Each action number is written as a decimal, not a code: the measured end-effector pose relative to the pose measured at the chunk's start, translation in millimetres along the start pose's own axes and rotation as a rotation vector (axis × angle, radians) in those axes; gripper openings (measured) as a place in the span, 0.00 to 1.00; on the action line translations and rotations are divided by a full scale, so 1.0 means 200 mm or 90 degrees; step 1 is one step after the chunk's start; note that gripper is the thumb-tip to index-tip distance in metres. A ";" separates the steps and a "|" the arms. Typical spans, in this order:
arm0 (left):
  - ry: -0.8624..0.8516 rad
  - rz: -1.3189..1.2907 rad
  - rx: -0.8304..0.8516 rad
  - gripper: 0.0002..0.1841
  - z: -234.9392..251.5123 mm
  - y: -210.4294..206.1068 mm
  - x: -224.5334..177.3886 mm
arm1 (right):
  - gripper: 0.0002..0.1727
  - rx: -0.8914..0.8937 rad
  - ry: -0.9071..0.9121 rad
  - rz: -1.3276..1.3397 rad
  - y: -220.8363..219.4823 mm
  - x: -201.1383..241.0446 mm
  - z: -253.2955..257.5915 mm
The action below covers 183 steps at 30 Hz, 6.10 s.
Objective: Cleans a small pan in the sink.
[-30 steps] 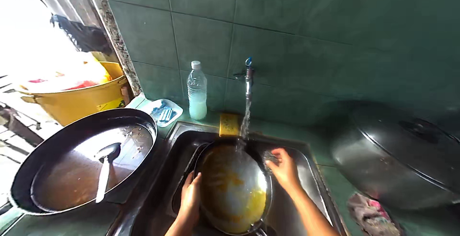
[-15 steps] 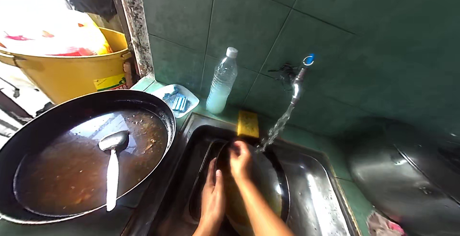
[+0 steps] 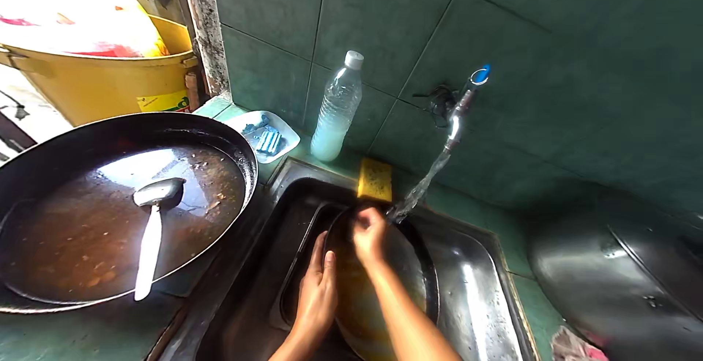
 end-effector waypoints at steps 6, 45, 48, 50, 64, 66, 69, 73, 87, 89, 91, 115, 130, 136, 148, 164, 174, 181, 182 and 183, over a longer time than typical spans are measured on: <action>0.014 0.027 -0.006 0.29 0.01 0.04 0.02 | 0.06 0.203 0.159 0.086 -0.25 0.11 -0.29; 0.015 0.107 0.048 0.30 0.03 -0.02 0.04 | 0.03 0.150 0.099 0.057 -0.14 0.05 -0.15; 0.029 0.117 0.057 0.31 0.02 -0.02 0.03 | 0.07 -0.015 0.008 0.014 0.01 -0.06 0.04; 0.029 0.117 0.052 0.31 0.02 -0.01 0.03 | 0.08 -0.037 0.004 0.039 -0.01 -0.04 0.01; 0.015 0.104 0.032 0.29 0.03 0.00 0.01 | 0.09 0.351 0.211 -0.060 -0.14 0.03 -0.63; 0.003 0.105 0.023 0.28 0.02 0.00 0.01 | 0.08 0.196 0.176 -0.025 -0.19 0.13 -0.38; -0.004 0.097 0.032 0.29 0.02 0.01 0.00 | 0.11 0.139 0.147 -0.021 -0.19 0.16 -0.21; 0.010 0.103 0.037 0.28 0.02 0.02 0.00 | 0.14 0.412 0.232 -0.090 -0.17 0.00 -0.58; 0.031 0.113 0.043 0.29 0.01 0.01 0.00 | 0.17 0.365 0.139 -0.136 -0.18 0.00 -0.63; 0.036 0.100 0.044 0.28 0.01 0.01 0.00 | 0.16 0.357 0.101 -0.215 -0.08 -0.10 -0.60; 0.038 0.094 0.047 0.28 0.01 0.00 0.00 | 0.15 0.274 0.027 -0.278 0.07 -0.23 -0.42; 0.025 0.114 0.049 0.30 0.01 0.00 -0.01 | 0.15 0.203 0.049 -0.255 -0.01 -0.05 -0.17; 0.040 0.135 0.038 0.29 -0.01 0.01 -0.03 | 0.16 -0.004 -0.052 -0.137 0.11 -0.06 -0.01; 0.034 0.135 0.015 0.28 -0.01 0.03 -0.02 | 0.07 0.297 0.315 0.030 -0.22 0.14 -0.37; 0.039 0.173 0.024 0.30 -0.02 0.01 -0.03 | 0.03 0.095 0.119 0.035 -0.10 0.14 -0.13; 0.032 0.160 0.036 0.29 0.00 -0.01 -0.02 | 0.02 0.260 0.136 0.157 -0.22 0.10 -0.34; 0.038 0.177 0.042 0.30 -0.02 0.00 -0.05 | 0.08 0.058 0.066 0.051 -0.09 0.11 -0.14; 0.051 0.185 0.050 0.31 0.00 0.01 -0.06 | 0.06 0.574 0.184 -0.039 -0.11 -0.07 -0.76; 0.043 0.187 0.049 0.31 0.00 0.00 -0.06 | 0.06 0.538 0.178 -0.044 -0.12 -0.06 -0.75; 0.037 0.189 0.051 0.31 0.00 0.00 -0.05 | 0.07 0.468 0.160 -0.029 -0.14 -0.03 -0.69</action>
Point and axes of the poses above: each hand's wrist, its own z-axis towards the middle knuckle, its own y-axis out of the back of the hand, x = y × z, the point moved 9 cm from there along z, towards the middle knuckle, and after that the axes turned 14 degrees about x, right-handed, at the moved point
